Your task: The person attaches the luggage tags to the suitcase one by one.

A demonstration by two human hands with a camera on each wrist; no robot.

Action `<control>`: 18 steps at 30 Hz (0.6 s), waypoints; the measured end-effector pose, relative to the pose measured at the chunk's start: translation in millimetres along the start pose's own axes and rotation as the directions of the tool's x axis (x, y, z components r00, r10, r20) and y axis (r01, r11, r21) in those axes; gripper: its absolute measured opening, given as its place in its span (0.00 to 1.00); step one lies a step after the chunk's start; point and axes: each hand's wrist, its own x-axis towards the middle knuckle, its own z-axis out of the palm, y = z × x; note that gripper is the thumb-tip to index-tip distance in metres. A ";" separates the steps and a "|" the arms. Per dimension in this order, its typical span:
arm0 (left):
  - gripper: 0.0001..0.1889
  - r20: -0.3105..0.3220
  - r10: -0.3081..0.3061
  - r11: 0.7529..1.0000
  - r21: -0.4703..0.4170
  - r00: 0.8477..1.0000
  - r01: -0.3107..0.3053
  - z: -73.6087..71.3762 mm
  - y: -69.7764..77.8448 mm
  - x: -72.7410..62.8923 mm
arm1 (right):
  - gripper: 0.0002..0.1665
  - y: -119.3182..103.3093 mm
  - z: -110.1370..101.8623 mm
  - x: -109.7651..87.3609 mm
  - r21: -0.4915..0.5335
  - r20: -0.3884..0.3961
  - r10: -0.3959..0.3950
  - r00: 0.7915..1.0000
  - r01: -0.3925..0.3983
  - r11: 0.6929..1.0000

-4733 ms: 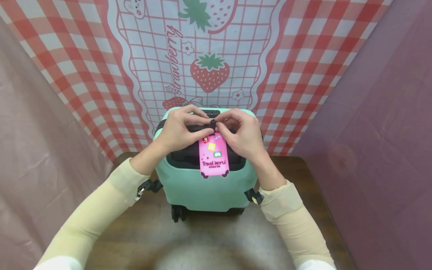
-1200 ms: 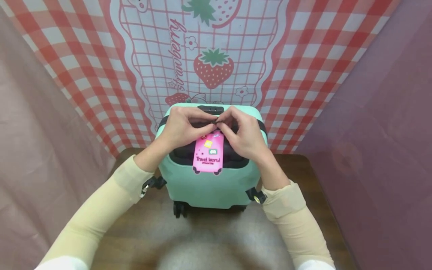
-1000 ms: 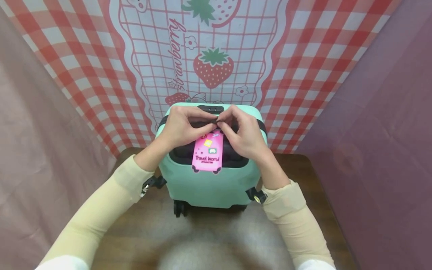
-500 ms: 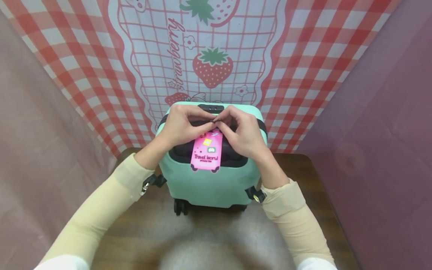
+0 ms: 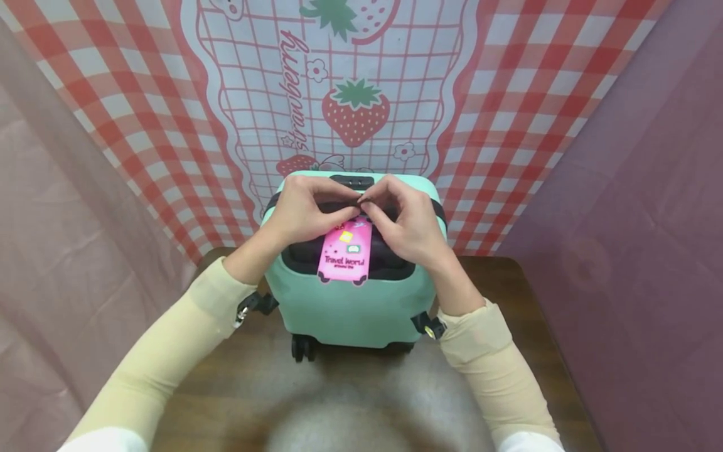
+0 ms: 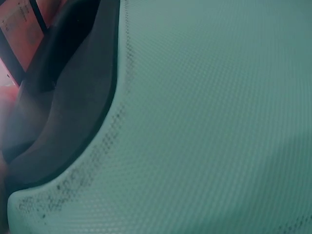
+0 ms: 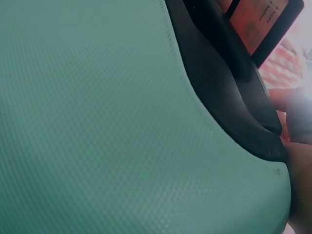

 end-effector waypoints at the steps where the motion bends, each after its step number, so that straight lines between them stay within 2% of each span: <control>1: 0.13 0.005 -0.004 1.000 -0.005 1.000 0.004 -0.2 -0.1 0.1 | 0.06 0.4 0.0 0.2 -0.002 0.003 -0.004 1.000 0.004 1.000; 6: 0.13 0.018 -0.022 1.000 -0.010 1.000 0.023 0.1 0.1 -0.3 | 0.07 0.9 0.3 0.7 -0.091 0.024 -0.030 0.999 0.032 0.995; 9: 0.13 0.015 -0.025 1.000 0.004 1.000 0.025 0.6 0.8 -1.0 | 0.06 -0.6 0.8 0.4 -0.147 0.021 -0.014 1.000 0.017 0.989; 13: 0.13 -0.004 -0.003 0.999 0.042 1.000 0.003 0.8 1.2 -1.8 | 0.05 -3.2 1.5 0.0 -0.162 0.006 0.021 1.000 -0.020 0.987; 18: 0.12 -0.026 0.037 0.997 0.069 0.999 -0.035 0.6 -0.1 -1.3 | 0.05 -3.7 2.1 -0.6 -0.158 -0.006 0.030 1.000 -0.030 0.987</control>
